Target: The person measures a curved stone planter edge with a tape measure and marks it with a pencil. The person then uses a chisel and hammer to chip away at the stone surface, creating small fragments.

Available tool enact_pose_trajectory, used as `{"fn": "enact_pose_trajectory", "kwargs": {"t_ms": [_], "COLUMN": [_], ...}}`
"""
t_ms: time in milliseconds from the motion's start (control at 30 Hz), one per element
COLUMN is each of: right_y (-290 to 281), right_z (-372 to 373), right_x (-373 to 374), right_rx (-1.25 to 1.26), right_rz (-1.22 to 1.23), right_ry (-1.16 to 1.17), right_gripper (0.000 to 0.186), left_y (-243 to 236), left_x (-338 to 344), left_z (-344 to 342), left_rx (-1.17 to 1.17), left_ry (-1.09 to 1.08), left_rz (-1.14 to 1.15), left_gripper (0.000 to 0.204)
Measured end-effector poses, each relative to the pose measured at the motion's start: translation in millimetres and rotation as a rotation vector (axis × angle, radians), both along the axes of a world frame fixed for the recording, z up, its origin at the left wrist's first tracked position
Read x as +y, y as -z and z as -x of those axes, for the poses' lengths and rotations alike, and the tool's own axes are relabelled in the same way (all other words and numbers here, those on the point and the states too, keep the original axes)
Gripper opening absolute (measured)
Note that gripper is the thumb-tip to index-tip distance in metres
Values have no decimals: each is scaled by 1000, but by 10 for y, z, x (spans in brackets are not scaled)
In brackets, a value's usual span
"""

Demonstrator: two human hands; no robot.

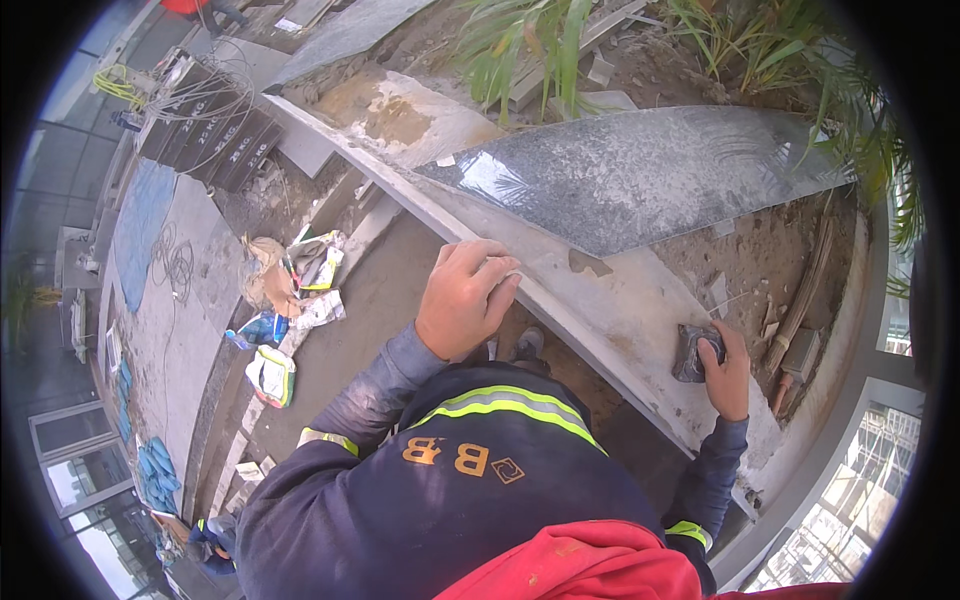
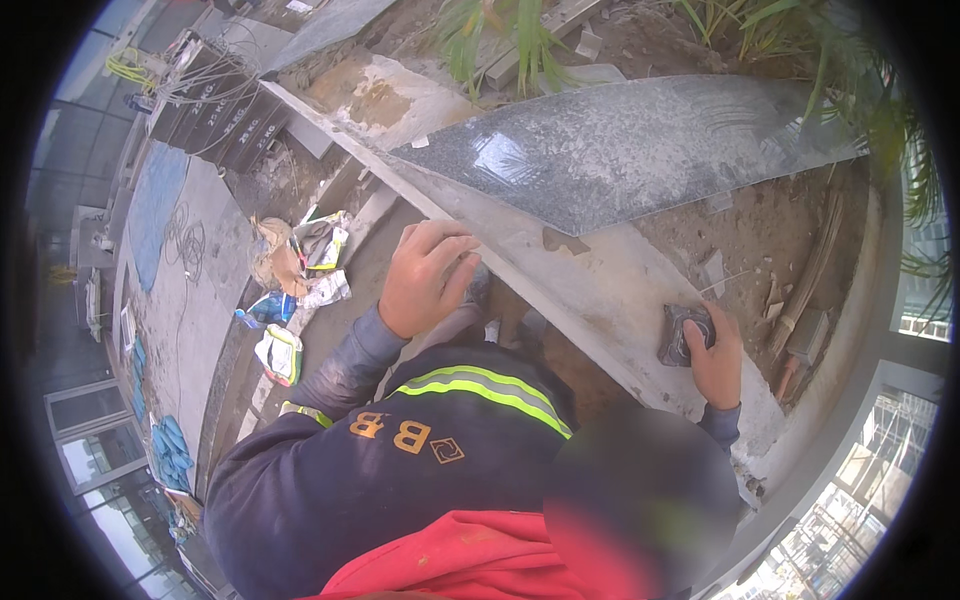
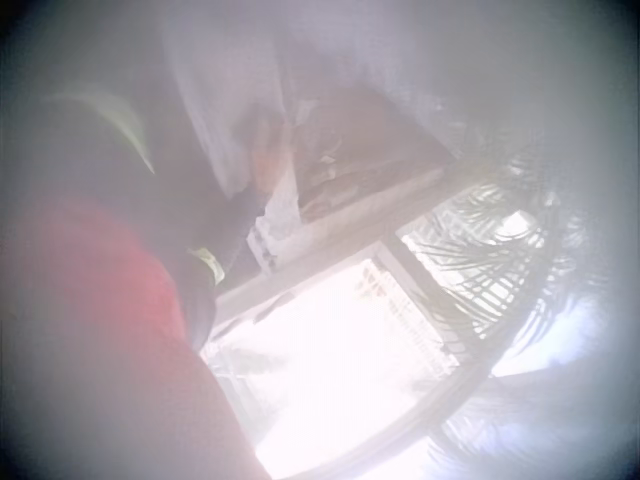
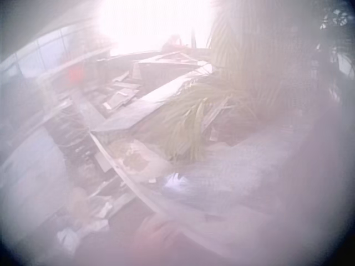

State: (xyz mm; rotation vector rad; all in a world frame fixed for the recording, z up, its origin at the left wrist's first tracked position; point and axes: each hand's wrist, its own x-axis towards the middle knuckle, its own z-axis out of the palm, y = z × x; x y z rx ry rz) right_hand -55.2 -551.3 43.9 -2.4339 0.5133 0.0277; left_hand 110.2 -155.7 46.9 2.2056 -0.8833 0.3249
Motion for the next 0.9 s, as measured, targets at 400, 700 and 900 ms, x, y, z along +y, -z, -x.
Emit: {"fn": "enact_pose_trajectory", "kwargs": {"t_ms": [400, 700, 900], "right_y": [-7, -158, -291], "right_z": [-296, -278, -374], "right_x": [267, 447, 794], "right_rx": [-89, 208, -130], "right_rz": [254, 437, 128], "right_ry": [-107, -61, 423], "right_gripper": [50, 71, 64], "left_y": [166, 143, -58], "left_x": [324, 440, 223], "left_z": [-299, -629, -761], "left_rx": [30, 59, 453], "left_ry": [-135, -6, 323], "left_rz": [69, 137, 436], "left_gripper": [27, 30, 29]}}
